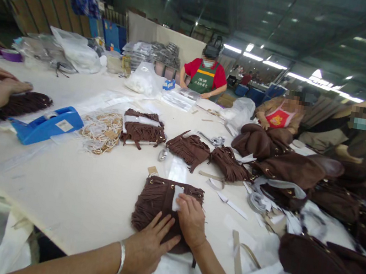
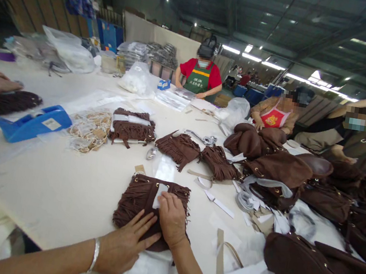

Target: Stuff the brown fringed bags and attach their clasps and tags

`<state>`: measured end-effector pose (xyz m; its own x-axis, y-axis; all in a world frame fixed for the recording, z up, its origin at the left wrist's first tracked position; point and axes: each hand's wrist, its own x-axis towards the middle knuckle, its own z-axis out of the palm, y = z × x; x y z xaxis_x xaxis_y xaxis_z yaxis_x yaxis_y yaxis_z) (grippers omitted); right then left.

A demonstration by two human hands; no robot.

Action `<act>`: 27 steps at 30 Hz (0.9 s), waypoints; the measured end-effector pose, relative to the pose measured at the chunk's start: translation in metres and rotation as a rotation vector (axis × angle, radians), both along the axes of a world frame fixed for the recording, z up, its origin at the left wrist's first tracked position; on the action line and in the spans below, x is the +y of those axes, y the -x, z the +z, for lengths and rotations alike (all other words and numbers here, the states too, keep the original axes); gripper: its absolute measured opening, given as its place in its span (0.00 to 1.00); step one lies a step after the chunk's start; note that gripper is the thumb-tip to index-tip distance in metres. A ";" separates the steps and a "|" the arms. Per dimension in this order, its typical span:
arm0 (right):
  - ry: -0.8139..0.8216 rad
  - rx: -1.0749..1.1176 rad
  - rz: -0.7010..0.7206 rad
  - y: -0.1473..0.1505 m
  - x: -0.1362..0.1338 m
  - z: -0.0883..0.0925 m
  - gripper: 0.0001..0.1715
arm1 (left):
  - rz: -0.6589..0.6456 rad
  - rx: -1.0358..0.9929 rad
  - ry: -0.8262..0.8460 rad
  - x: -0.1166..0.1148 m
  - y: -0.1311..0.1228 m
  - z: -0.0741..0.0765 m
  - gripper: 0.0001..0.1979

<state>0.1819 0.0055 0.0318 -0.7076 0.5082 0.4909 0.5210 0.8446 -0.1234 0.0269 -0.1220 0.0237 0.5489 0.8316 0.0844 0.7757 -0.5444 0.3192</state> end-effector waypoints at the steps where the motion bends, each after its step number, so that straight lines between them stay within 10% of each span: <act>1: -0.034 -0.093 0.034 -0.001 -0.001 -0.001 0.11 | -0.001 -0.031 0.028 0.001 0.002 0.004 0.38; 10: 0.030 -0.383 0.081 0.003 -0.006 0.001 0.11 | 0.218 -0.357 0.059 0.001 -0.003 0.007 0.16; 14: 0.121 -0.335 0.087 -0.003 -0.012 0.010 0.14 | 0.398 -0.426 -0.049 0.004 -0.012 -0.006 0.21; 23: 0.326 -0.194 0.140 -0.015 -0.019 0.009 0.23 | 0.296 0.007 -0.185 0.013 -0.017 -0.015 0.29; 27: 0.553 0.117 0.055 -0.040 -0.066 0.051 0.21 | 0.265 0.075 -0.183 0.014 -0.019 -0.011 0.24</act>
<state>0.2214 -0.0607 0.0826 -0.6973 0.6758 0.2388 0.4345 0.6636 -0.6090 0.0455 -0.1085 0.0127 0.3261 0.9210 0.2132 0.9155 -0.3638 0.1716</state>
